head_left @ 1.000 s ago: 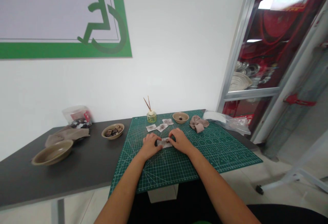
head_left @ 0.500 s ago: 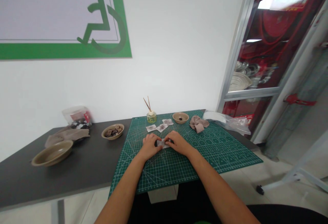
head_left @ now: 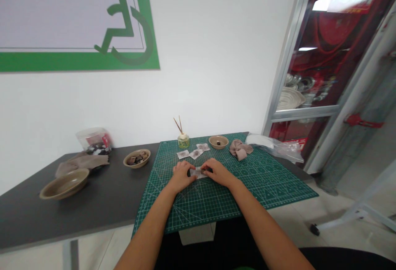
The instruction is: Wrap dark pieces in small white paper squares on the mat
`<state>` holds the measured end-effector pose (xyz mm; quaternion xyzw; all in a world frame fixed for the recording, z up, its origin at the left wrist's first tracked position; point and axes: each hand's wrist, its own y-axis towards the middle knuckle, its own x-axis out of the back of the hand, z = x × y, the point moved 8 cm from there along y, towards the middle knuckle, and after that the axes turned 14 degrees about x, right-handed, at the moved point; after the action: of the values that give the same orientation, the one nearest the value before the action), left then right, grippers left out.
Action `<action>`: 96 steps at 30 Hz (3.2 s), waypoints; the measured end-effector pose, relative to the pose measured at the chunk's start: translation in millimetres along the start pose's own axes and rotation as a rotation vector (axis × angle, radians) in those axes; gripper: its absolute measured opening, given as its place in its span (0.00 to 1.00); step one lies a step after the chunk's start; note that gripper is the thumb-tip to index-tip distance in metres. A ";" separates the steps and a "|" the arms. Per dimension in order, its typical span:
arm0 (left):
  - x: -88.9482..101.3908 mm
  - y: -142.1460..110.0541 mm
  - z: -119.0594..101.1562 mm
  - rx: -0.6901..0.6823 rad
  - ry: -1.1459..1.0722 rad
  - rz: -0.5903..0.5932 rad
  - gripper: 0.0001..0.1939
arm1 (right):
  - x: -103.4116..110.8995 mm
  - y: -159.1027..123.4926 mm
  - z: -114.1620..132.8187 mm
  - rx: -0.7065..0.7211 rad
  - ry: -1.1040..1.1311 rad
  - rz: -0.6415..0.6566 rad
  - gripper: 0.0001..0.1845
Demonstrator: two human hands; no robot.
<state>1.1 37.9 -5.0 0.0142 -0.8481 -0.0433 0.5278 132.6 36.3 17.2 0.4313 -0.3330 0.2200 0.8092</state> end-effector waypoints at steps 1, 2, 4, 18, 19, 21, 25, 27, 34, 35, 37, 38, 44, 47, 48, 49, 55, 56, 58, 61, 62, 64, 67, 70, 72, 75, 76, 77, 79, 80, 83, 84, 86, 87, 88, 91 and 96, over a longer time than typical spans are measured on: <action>0.1 -0.1 0.0 -0.001 -0.003 -0.001 0.13 | 0.5 -0.5 -0.1 0.000 0.010 -0.005 0.08; 0.2 -0.1 -0.1 -0.001 -0.004 -0.001 0.13 | 0.3 -0.5 0.3 0.004 0.014 -0.004 0.08; 0.5 -0.1 -0.2 0.002 -0.004 -0.004 0.13 | -2.0 1.0 2.3 0.020 0.009 0.011 0.09; -0.5 0.5 0.5 0.002 -0.007 -0.002 0.13 | -3.1 2.6 5.7 0.056 0.004 0.020 0.09; -0.7 0.5 0.3 0.000 -0.004 -0.001 0.13 | -4.0 3.0 6.3 0.065 0.004 0.027 0.09; -0.9 0.6 0.1 -0.002 -0.003 0.000 0.12 | -3.1 2.2 4.8 0.065 0.000 0.019 0.09; -0.7 0.8 0.2 0.000 -0.013 -0.004 0.13 | 1.6 -1.1 -1.7 0.029 -0.037 -0.011 0.08; -0.6 0.9 0.7 0.006 -0.013 -0.006 0.13 | 0.1 -0.2 -0.7 0.032 -0.039 -0.003 0.07; -0.2 0.2 -0.2 0.001 -0.012 0.002 0.13 | -1.4 1.0 0.2 0.015 -0.013 -0.003 0.07; -0.1 0.1 -0.2 0.002 -0.013 0.002 0.13 | 0.2 0.1 -0.8 0.009 -0.020 -0.012 0.07; 0.1 0.2 -0.3 0.003 -0.012 0.000 0.13 | 2.0 -0.3 -0.7 0.012 -0.030 -0.022 0.07; 0.1 0.3 -0.2 0.004 -0.010 0.000 0.13 | 1.5 0.3 0.6 0.023 -0.028 -0.018 0.07; 0.1 -0.2 -0.9 0.003 -0.001 0.004 0.13 | -2.2 3.3 5.3 0.053 -0.001 0.012 0.08; 0.7 -0.8 -1.0 0.008 -0.005 0.004 0.13 | 1.6 0.7 1.3 0.036 -0.015 -0.013 0.08; 0.8 -0.8 -0.9 0.009 -0.005 0.003 0.13 | 1.7 0.4 0.9 0.036 -0.020 -0.016 0.08; 0.8 -0.6 -0.6 0.010 -0.004 0.002 0.13 | 0.9 0.7 1.2 0.042 -0.021 -0.013 0.08; -0.2 0.5 0.8 0.009 -0.009 0.004 0.13 | -4.5 3.1 2.6 0.031 0.003 0.005 0.08; -0.2 0.4 0.6 0.008 -0.012 0.006 0.13 | -3.3 2.3 1.5 0.019 0.000 0.002 0.07; 0.4 -0.1 -0.2 0.005 -0.017 0.003 0.13 | 0.0 0.5 0.0 0.010 -0.017 -0.007 0.06; 0.7 -0.3 -0.5 0.008 -0.017 0.002 0.13 | 0.7 0.4 1.0 0.030 -0.033 -0.004 0.06; 0.6 -0.1 -0.2 0.010 -0.014 0.003 0.13 | -0.9 1.2 2.3 0.046 -0.034 0.006 0.07; 0.1 0.3 0.4 0.014 -0.007 0.004 0.13 | -4.3 3.0 4.6 0.070 -0.032 0.022 0.08; -0.2 0.3 0.3 0.011 -0.002 0.006 0.13 | -4.8 3.0 3.1 0.053 -0.027 0.016 0.09; 0.7 -0.4 -0.5 0.009 -0.004 0.000 0.13 | -1.8 1.1 1.2 0.037 -0.032 0.010 0.08; 1.1 -0.6 -0.9 0.011 -0.001 0.000 0.12 | -1.4 1.2 2.5 0.049 -0.035 0.015 0.08; 0.8 -0.2 -1.0 0.013 0.007 0.006 0.13 | -4.5 3.3 5.4 0.068 -0.030 0.029 0.08; 0.7 0.0 -0.9 0.013 0.008 0.007 0.13 | -5.7 3.8 5.2 0.064 -0.025 0.032 0.09; 0.6 0.1 -0.8 0.012 0.008 0.006 0.13 | -6.3 3.7 4.1 0.052 -0.019 0.031 0.09; 0.3 0.1 -0.5 0.010 0.004 0.006 0.13 | -5.4 2.2 0.2 0.020 -0.010 0.016 0.08; 0.2 0.0 -0.5 0.009 0.002 0.007 0.13 | -4.0 1.0 -2.0 0.007 -0.009 0.005 0.08; -0.1 -0.3 -0.3 0.007 0.001 0.004 0.13 | 0.2 -1.4 -5.3 -0.004 -0.022 -0.020 0.06; -0.1 -0.3 -0.2 0.006 0.003 0.002 0.13 | 0.3 -1.2 -4.8 0.003 -0.025 -0.019 0.06; -0.2 0.0 0.2 0.010 0.007 0.000 0.13 | -2.0 0.7 -1.8 0.031 -0.027 -0.004 0.07; -0.2 0.2 0.5 0.013 0.009 0.000 0.13 | -3.8 2.0 0.1 0.046 -0.025 0.007 0.08; -0.3 0.4 0.7 0.015 0.009 0.002 0.13 | -5.4 2.9 1.2 0.054 -0.019 0.014 0.09; -0.1 0.3 0.9 0.022 0.004 0.008 0.13 | -4.8 2.2 -2.0 0.018 -0.001 -0.003 0.10; 1.4 -0.6 0.0 0.016 -0.008 0.003 0.13 | 1.5 -0.2 -3.1 0.006 -0.018 -0.030 0.07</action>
<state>0.5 37.2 -3.8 0.0170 -0.8505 -0.0357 0.5244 134.8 38.9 17.0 0.4408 -0.3331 0.2050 0.8079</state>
